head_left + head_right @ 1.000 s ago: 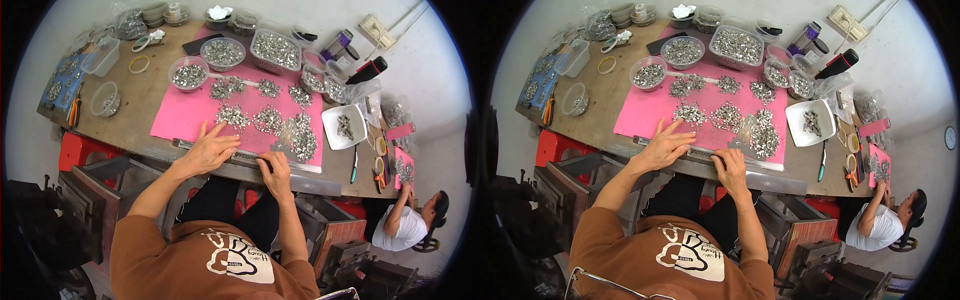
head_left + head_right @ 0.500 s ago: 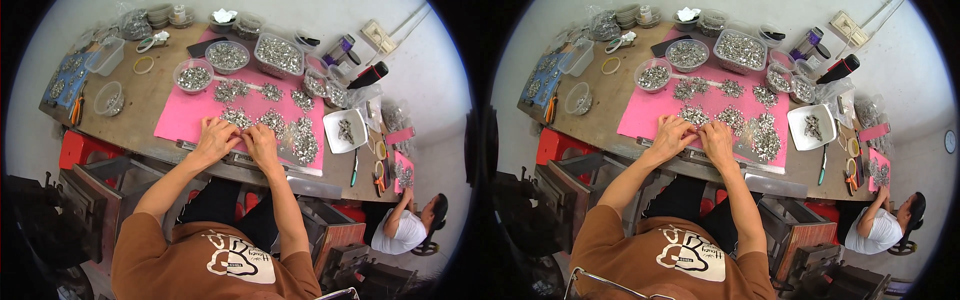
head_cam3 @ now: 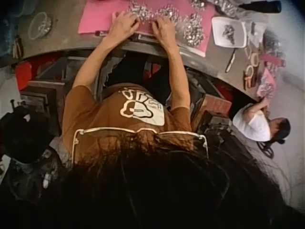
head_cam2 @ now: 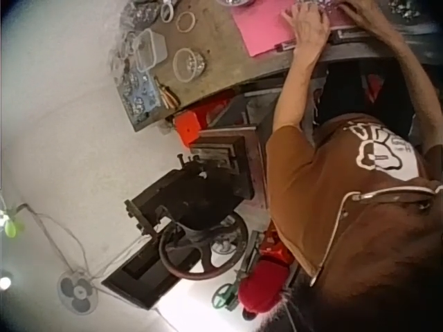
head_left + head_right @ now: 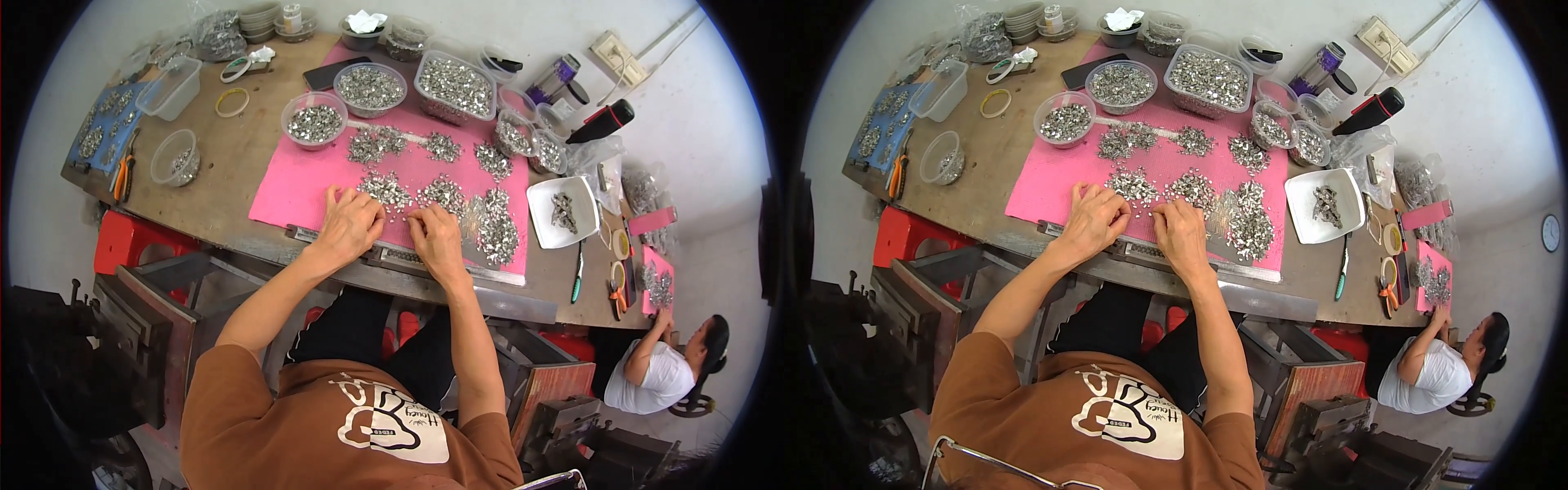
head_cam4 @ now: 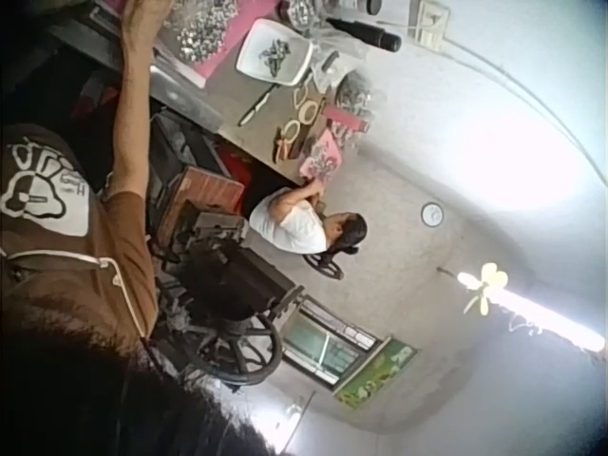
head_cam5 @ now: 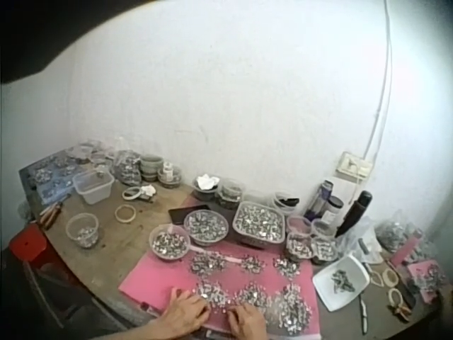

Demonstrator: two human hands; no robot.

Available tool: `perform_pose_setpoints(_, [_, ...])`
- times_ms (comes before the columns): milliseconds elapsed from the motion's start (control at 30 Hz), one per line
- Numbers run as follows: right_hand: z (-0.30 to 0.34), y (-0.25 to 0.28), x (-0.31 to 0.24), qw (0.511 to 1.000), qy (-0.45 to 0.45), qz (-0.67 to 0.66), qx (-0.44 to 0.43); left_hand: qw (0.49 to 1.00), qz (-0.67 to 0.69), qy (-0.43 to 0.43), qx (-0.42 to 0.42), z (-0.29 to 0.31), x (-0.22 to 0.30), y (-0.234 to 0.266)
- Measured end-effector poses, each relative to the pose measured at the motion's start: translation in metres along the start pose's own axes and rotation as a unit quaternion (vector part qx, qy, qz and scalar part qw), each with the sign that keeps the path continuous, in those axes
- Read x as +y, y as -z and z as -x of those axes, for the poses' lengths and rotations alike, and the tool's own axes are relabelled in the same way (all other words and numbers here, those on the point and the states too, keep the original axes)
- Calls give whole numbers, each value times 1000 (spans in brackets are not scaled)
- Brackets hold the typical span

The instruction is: The person sorts and arranges small metal pieces on a workspace using a ruler.

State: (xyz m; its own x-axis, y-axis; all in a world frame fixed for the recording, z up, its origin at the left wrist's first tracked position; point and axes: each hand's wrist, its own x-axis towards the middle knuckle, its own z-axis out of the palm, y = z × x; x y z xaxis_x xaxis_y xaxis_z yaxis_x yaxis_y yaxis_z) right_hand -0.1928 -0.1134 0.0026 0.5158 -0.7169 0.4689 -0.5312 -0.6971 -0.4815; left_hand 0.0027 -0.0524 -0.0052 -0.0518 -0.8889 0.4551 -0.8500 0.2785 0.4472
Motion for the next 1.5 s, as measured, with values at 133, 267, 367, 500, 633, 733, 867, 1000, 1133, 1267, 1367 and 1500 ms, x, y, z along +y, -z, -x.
perform_pose_setpoints(133, [-1,-12,-2,999,19,34,6,1000,-6,-17,24,1,3,0])
perform_pose_setpoints(267, [-5,-16,3,999,29,44,-6,999,25,-28,21,2,15,-1])
perform_pose_setpoints(367, [-2,-9,7,1000,8,19,-20,997,66,-34,-2,6,34,-2])
perform_pose_setpoints(500, [10,26,3,996,-55,-67,-16,991,112,-69,-16,14,53,-9])
perform_pose_setpoints(633, [38,50,-2,991,-75,-107,-16,988,115,-98,-10,19,56,-19])
perform_pose_setpoints(733, [56,51,-4,991,-59,-119,-11,988,107,-111,-6,17,61,-24])
perform_pose_setpoints(867, [60,48,-6,996,4,-75,37,988,86,-126,-7,15,62,-26])
perform_pose_setpoints(1000, [49,44,-4,996,-34,-82,31,985,119,-123,-12,14,57,-19])
perform_pose_setpoints(1133, [16,32,-6,995,-39,-86,17,986,137,-79,60,7,42,-6])
perform_pose_setpoints(1267, [-15,-7,0,995,14,-95,-1,990,130,-25,47,13,28,0])
perform_pose_setpoints(1367, [-21,-3,0,984,-63,-166,10,995,100,21,11,22,18,4])
perform_pose_setpoints(1500, [-15,25,21,971,-142,-188,31,996,70,-34,-50,13,11,12])
